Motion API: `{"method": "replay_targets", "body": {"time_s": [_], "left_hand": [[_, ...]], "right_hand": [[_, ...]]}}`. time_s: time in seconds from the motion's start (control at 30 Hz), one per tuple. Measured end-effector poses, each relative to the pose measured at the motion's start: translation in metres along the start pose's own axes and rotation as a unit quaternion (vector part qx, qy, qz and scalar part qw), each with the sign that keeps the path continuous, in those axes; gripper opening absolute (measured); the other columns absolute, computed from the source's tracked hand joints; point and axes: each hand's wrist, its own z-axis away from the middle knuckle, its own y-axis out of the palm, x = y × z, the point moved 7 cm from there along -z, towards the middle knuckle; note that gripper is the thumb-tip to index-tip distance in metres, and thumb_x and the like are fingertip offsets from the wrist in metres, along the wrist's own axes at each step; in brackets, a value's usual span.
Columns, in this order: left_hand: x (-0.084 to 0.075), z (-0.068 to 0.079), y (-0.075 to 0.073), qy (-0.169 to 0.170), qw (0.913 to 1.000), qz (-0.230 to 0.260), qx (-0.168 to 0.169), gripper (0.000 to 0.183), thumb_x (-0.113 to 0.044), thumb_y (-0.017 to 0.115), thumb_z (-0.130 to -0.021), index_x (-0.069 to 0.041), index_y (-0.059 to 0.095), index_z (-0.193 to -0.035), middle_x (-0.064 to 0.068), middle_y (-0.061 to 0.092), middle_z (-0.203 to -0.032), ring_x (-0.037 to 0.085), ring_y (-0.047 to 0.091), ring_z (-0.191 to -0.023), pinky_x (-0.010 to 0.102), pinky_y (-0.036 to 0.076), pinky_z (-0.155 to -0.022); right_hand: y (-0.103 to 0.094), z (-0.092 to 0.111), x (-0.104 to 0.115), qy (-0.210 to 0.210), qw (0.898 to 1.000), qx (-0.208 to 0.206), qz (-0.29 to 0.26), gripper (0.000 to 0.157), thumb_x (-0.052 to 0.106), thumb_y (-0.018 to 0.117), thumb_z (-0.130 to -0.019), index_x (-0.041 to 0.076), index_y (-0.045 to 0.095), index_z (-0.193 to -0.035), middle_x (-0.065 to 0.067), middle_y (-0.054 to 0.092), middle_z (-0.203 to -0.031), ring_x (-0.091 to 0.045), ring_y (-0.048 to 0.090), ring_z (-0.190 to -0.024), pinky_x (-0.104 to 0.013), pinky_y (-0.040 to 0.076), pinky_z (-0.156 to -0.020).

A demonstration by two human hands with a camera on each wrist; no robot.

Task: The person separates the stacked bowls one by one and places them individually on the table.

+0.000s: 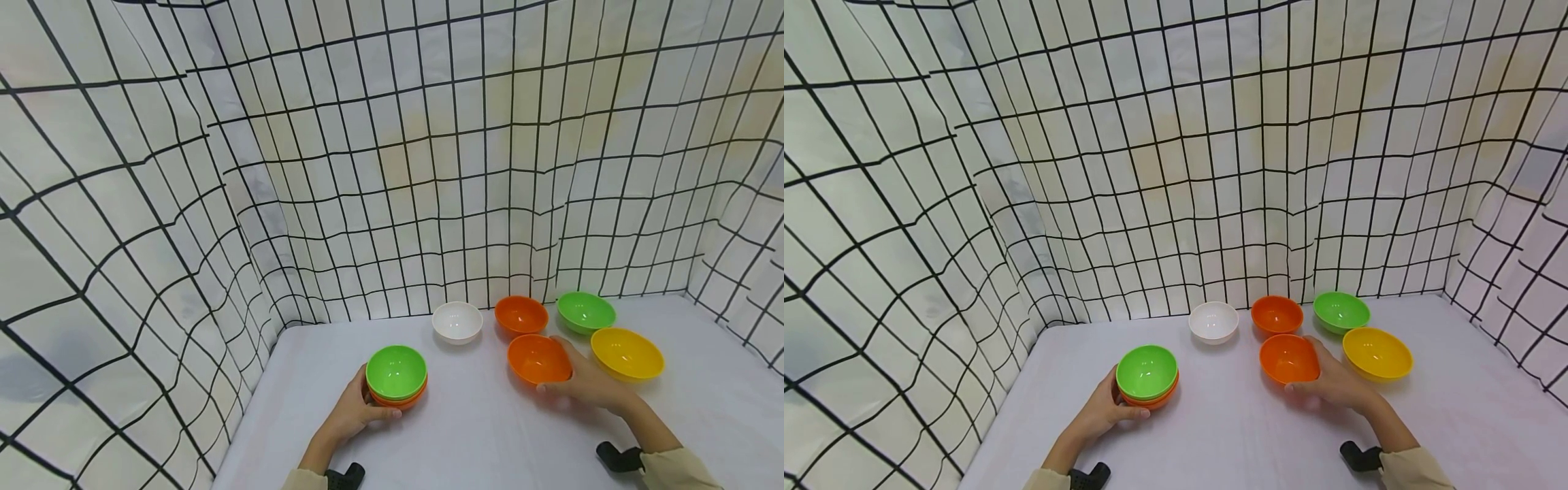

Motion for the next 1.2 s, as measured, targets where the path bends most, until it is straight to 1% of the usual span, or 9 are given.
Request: {"method": "replay_targets", "body": {"time_s": [0.2,0.4,0.67,0.83,0.97,1.2], "left_hand": [[-0.0002,0.0002,0.0,0.003,1.0,0.001,0.0,0.106,-0.018,0.095,-0.07,-0.017,0.034,-0.156,0.008,0.049,-0.155,0.033,0.045,-0.146,0.053,0.033,-0.125],[0.0,0.0003,0.0,0.005,1.0,0.002,0.001,0.105,-0.017,0.095,-0.071,-0.018,0.034,-0.156,0.007,0.049,-0.155,0.032,0.045,-0.146,0.053,0.033,-0.125],[0.0017,0.0003,-0.0004,0.003,1.0,0.003,0.001,0.106,-0.018,0.096,-0.07,-0.018,0.034,-0.156,0.008,0.048,-0.155,0.033,0.044,-0.147,0.053,0.032,-0.126],[0.0021,0.0002,-0.0005,0.002,1.0,-0.001,0.001,0.107,-0.019,0.096,-0.069,-0.017,0.033,-0.156,0.008,0.048,-0.156,0.033,0.042,-0.148,0.052,0.031,-0.126],[0.0028,-0.0003,-0.0003,0.0,1.0,-0.002,0.004,0.109,-0.021,0.096,-0.069,-0.018,0.032,-0.157,0.007,0.047,-0.156,0.033,0.041,-0.149,0.052,0.03,-0.127],[0.0037,-0.0004,-0.0007,0.006,1.0,-0.006,0.005,0.11,-0.021,0.096,-0.069,-0.017,0.031,-0.158,0.009,0.046,-0.157,0.035,0.04,-0.149,0.054,0.029,-0.127]], "right_hand": [[-0.0018,-0.0005,0.0005,0.0,1.0,-0.009,0.001,0.114,0.049,0.079,-0.085,0.003,0.007,-0.162,-0.028,0.022,-0.165,-0.049,0.037,-0.143,-0.071,0.04,-0.111],[-0.0006,0.0005,0.0027,-0.002,1.0,-0.007,0.0,0.113,0.047,0.079,-0.086,0.004,0.007,-0.162,-0.028,0.023,-0.164,-0.048,0.039,-0.141,-0.07,0.042,-0.11],[-0.001,0.0007,0.0041,0.014,1.0,-0.006,-0.004,0.114,0.049,0.08,-0.084,0.007,0.008,-0.162,-0.026,0.026,-0.163,-0.046,0.041,-0.139,-0.067,0.046,-0.108],[-0.0009,0.0013,0.0045,0.017,1.0,-0.006,0.001,0.114,0.05,0.079,-0.084,0.007,0.007,-0.162,-0.027,0.025,-0.164,-0.047,0.04,-0.139,-0.068,0.044,-0.109],[-0.0009,0.0013,0.004,0.008,1.0,-0.007,0.005,0.115,0.049,0.079,-0.085,0.006,0.006,-0.162,-0.028,0.023,-0.164,-0.048,0.039,-0.14,-0.07,0.042,-0.109],[0.0006,0.0011,0.0023,0.021,1.0,-0.004,-0.002,0.118,0.05,0.079,-0.084,0.006,0.002,-0.162,-0.027,0.019,-0.166,-0.047,0.037,-0.142,-0.07,0.042,-0.11]]}}
